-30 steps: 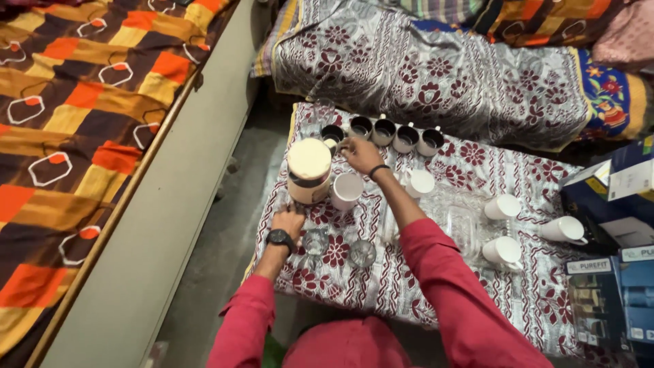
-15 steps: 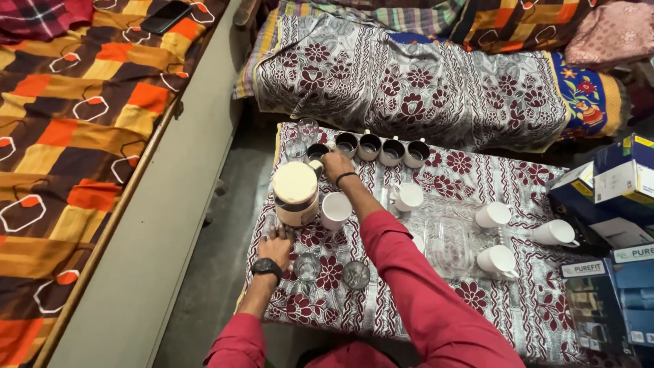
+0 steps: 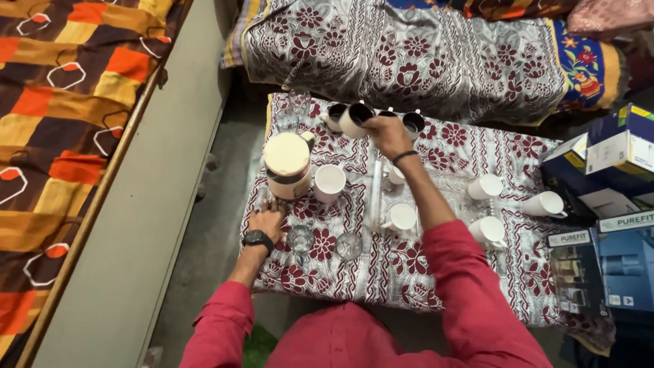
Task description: The person arranges white cups, metal cups, and a plastic container on a small table covered with a patterned cloth. They then place a thermos on the table and move several cardboard boxes to the floor.
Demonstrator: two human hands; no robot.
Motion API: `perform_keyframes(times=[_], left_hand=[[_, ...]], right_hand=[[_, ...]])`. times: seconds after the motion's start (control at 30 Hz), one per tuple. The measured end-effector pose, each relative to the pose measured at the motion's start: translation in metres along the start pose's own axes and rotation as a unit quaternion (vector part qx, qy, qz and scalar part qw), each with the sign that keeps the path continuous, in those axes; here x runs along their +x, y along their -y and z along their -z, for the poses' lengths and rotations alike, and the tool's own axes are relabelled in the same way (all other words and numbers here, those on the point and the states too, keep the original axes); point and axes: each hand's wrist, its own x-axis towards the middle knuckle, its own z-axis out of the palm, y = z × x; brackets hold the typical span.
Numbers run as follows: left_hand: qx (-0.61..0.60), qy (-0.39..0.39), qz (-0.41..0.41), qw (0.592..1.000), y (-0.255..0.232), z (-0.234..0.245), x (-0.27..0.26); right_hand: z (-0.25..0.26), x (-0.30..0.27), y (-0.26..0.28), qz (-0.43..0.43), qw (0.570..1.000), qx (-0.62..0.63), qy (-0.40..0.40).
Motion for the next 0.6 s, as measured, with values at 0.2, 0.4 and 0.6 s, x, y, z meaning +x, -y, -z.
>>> perform_keyframes(times=[0.2, 0.4, 0.6], left_hand=[[-0.004, -0.058, -0.042, 0.997, -0.002, 0.014, -0.01], [0.043, -0.047, -0.043, 0.997, -0.006, 0.017, -0.01], [0.045, -0.039, -0.042, 0.997, -0.006, 0.016, -0.009]], right_hand=[[0.018, -0.071, -0.005, -0.005, 0.991, -0.115, 0.065], [0.009, -0.122, -0.001, -0.056, 0.972, -0.184, 0.133], [-0.017, -0.134, -0.019, 0.187, 0.963, -0.159, 0.113]])
